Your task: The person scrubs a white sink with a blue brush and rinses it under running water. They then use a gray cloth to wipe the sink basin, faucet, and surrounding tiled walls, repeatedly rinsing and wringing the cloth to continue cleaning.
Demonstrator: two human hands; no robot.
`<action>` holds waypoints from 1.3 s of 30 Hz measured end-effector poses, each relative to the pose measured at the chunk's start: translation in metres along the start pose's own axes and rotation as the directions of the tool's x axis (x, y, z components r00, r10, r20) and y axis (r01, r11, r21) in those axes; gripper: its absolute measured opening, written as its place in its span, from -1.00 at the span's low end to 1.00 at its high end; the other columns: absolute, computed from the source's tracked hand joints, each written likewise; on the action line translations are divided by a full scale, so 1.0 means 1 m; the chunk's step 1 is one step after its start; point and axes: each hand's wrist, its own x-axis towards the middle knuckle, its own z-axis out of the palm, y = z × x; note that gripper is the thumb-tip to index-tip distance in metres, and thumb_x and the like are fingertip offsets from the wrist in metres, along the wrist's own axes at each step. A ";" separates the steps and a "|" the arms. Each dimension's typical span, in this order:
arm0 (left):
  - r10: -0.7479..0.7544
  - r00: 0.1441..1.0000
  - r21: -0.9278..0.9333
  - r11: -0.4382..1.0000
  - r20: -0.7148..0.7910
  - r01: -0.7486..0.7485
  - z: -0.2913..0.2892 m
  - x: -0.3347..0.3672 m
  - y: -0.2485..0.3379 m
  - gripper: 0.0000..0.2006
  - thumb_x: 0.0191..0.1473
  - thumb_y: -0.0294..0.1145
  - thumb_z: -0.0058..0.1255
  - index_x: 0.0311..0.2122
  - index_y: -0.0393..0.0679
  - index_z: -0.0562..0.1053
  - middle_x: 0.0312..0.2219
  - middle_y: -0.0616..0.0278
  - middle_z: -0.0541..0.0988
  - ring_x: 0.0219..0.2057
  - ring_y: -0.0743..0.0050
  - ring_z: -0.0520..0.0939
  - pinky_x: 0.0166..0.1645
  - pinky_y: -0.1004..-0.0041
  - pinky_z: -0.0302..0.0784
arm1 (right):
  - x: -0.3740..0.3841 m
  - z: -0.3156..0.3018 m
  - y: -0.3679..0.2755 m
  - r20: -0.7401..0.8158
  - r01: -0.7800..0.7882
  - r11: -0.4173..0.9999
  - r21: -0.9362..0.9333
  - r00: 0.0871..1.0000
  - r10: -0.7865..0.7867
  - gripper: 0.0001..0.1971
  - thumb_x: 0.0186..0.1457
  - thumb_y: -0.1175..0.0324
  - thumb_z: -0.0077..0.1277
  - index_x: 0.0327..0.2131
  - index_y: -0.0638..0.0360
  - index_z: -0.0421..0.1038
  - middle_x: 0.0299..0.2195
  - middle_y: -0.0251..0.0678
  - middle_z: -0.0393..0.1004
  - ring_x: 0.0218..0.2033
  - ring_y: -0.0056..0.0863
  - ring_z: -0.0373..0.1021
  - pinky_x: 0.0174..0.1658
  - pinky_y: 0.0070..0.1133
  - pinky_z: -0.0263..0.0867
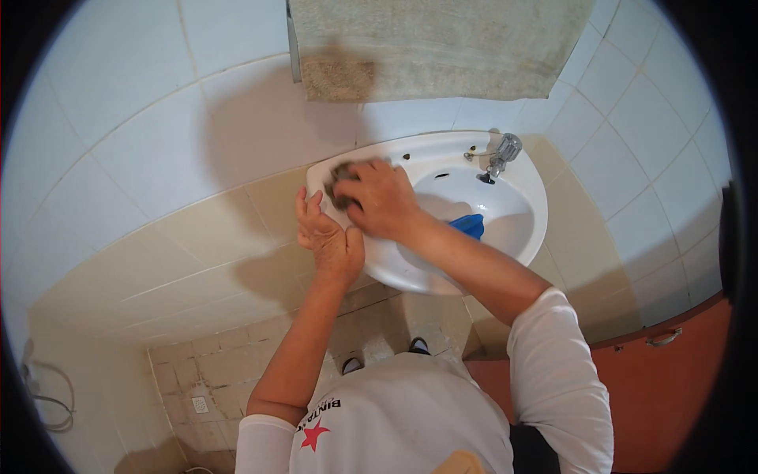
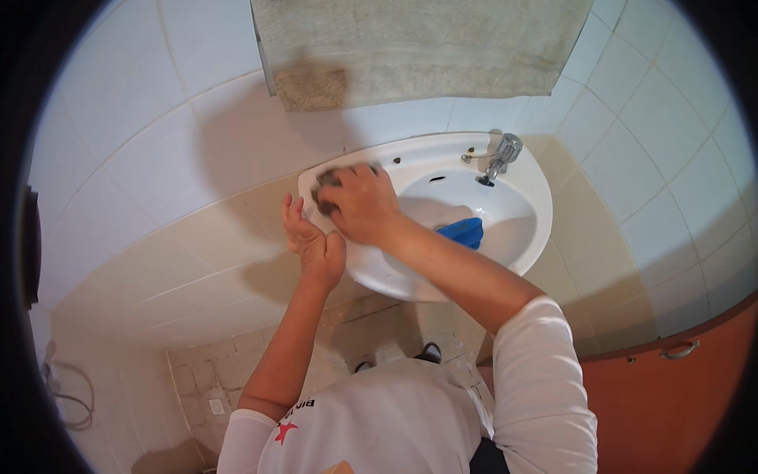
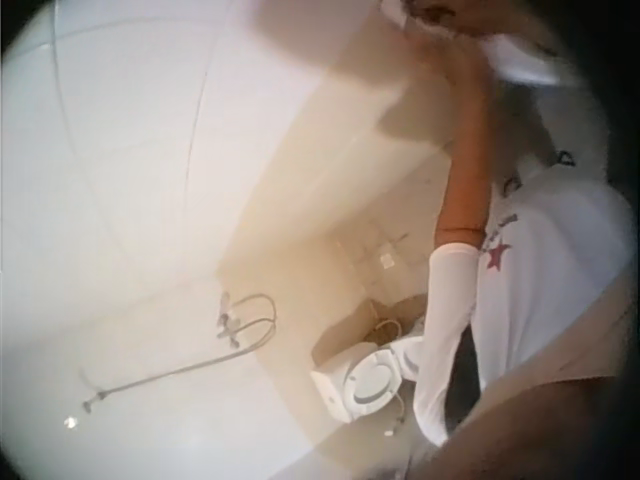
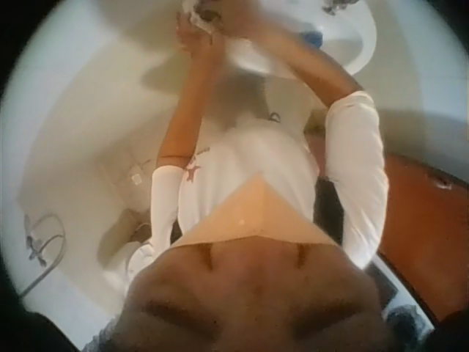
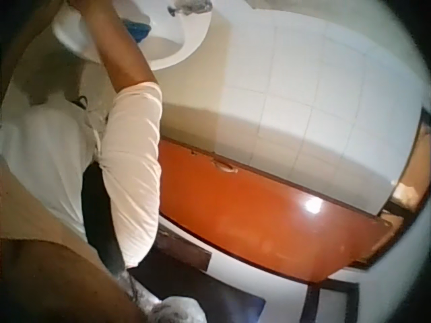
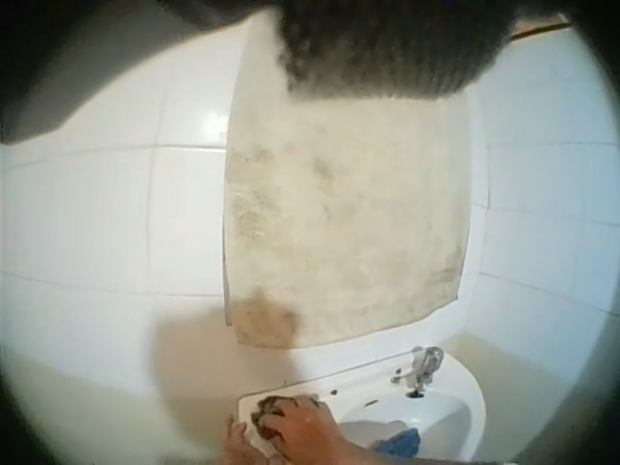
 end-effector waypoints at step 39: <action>-0.178 0.960 0.702 0.711 0.217 -0.026 0.017 0.044 0.050 -0.44 0.03 -0.22 0.09 0.14 -0.13 0.27 0.14 -0.05 0.26 0.15 -0.12 0.24 0.20 0.07 0.17 | -0.110 -0.101 0.354 -0.102 -0.288 0.901 -0.323 0.958 0.269 -0.82 -0.20 0.28 0.10 -0.40 -0.19 0.55 -0.24 -0.48 0.47 -0.24 -0.30 0.36 -0.29 -0.32 0.37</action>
